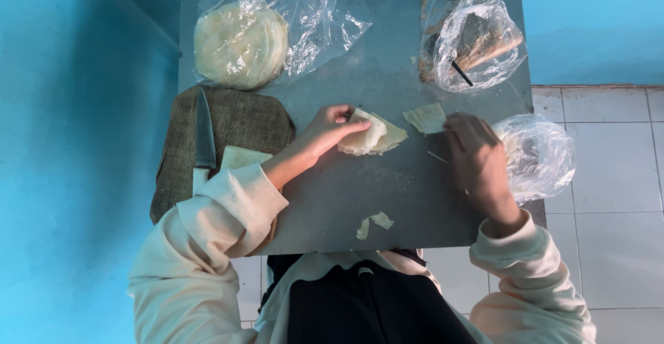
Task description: The person cuts a stack of thin round wrappers on a wooden board into strips using a knife, then separates the cut strips by hand and stacks them on the metal table. They continue cutting additional wrapper pieces and arranging the finished strips in a pile.
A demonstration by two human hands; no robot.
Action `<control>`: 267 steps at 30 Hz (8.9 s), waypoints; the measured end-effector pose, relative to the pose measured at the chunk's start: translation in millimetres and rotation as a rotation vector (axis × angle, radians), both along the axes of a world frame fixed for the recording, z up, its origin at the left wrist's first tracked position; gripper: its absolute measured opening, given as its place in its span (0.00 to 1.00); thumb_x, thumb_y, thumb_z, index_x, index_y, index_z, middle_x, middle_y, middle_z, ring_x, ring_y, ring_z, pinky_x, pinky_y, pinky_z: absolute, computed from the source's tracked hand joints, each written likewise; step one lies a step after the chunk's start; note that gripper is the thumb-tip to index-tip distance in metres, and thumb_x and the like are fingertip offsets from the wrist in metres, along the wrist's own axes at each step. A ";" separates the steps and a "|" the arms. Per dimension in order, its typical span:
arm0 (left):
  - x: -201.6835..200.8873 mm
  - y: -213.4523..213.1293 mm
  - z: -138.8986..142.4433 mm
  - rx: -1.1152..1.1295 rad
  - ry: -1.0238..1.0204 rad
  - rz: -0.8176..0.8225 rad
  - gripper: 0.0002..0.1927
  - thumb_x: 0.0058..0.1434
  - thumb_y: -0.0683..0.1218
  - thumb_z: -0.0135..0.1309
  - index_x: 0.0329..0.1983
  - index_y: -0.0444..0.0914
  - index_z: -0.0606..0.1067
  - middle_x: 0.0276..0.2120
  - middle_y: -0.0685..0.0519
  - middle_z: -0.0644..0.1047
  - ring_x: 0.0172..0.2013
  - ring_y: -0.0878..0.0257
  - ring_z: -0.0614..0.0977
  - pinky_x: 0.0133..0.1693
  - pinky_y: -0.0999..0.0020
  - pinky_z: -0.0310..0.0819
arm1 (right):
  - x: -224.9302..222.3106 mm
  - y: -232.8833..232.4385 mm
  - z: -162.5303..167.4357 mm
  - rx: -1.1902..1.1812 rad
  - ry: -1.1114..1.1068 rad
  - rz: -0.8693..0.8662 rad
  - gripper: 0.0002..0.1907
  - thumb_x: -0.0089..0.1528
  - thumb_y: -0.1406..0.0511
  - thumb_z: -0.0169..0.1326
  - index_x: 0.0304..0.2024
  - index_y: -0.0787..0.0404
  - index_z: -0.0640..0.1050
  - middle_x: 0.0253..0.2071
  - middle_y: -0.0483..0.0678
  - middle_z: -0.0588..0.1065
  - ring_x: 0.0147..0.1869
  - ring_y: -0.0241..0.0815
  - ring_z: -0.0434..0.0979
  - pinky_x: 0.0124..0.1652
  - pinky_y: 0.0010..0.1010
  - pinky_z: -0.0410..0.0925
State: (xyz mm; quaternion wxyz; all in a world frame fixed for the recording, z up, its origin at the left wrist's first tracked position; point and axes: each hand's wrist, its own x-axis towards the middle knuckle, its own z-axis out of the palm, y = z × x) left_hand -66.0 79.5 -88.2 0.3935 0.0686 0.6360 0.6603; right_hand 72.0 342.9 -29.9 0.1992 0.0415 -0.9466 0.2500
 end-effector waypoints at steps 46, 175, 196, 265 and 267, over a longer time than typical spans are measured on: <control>38.4 13.5 41.5 0.137 0.117 -0.266 0.20 0.65 0.55 0.59 0.50 0.35 0.82 0.39 0.53 0.84 0.39 0.70 0.82 0.40 0.74 0.77 | -18.0 -8.4 5.8 -1.369 -0.680 0.055 0.14 0.68 0.64 0.53 0.53 0.66 0.75 0.48 0.45 0.76 0.54 0.35 0.76 0.54 0.27 0.68; -28.1 -7.4 11.8 0.094 0.401 0.233 0.14 0.61 0.43 0.65 0.48 0.33 0.77 0.38 0.50 0.83 0.37 0.68 0.83 0.38 0.73 0.78 | -58.9 -42.1 -13.9 -0.119 -0.497 0.126 0.17 0.58 0.57 0.66 0.46 0.57 0.83 0.39 0.47 0.81 0.50 0.46 0.73 0.55 0.42 0.59; -4.1 -1.0 16.1 0.128 -0.083 -0.188 0.26 0.72 0.62 0.49 0.46 0.33 0.78 0.36 0.54 0.78 0.37 0.68 0.78 0.41 0.71 0.73 | -47.1 -41.8 3.3 -0.500 -0.187 0.117 0.13 0.63 0.68 0.68 0.49 0.64 0.81 0.39 0.47 0.76 0.39 0.37 0.71 0.42 0.29 0.66; 7.7 -4.2 21.9 0.144 0.120 -0.174 0.23 0.67 0.56 0.58 0.51 0.31 0.81 0.35 0.58 0.80 0.36 0.73 0.76 0.38 0.75 0.70 | -35.5 -62.0 9.2 -0.317 0.027 0.220 0.17 0.56 0.65 0.69 0.44 0.67 0.80 0.49 0.54 0.76 0.53 0.47 0.76 0.50 0.34 0.69; 8.7 -3.8 21.5 0.148 0.151 -0.183 0.24 0.66 0.57 0.58 0.52 0.32 0.81 0.34 0.59 0.79 0.35 0.75 0.75 0.37 0.76 0.69 | -35.8 -61.8 6.1 -0.359 -0.001 0.188 0.15 0.59 0.68 0.68 0.44 0.68 0.79 0.50 0.53 0.77 0.52 0.45 0.78 0.50 0.34 0.70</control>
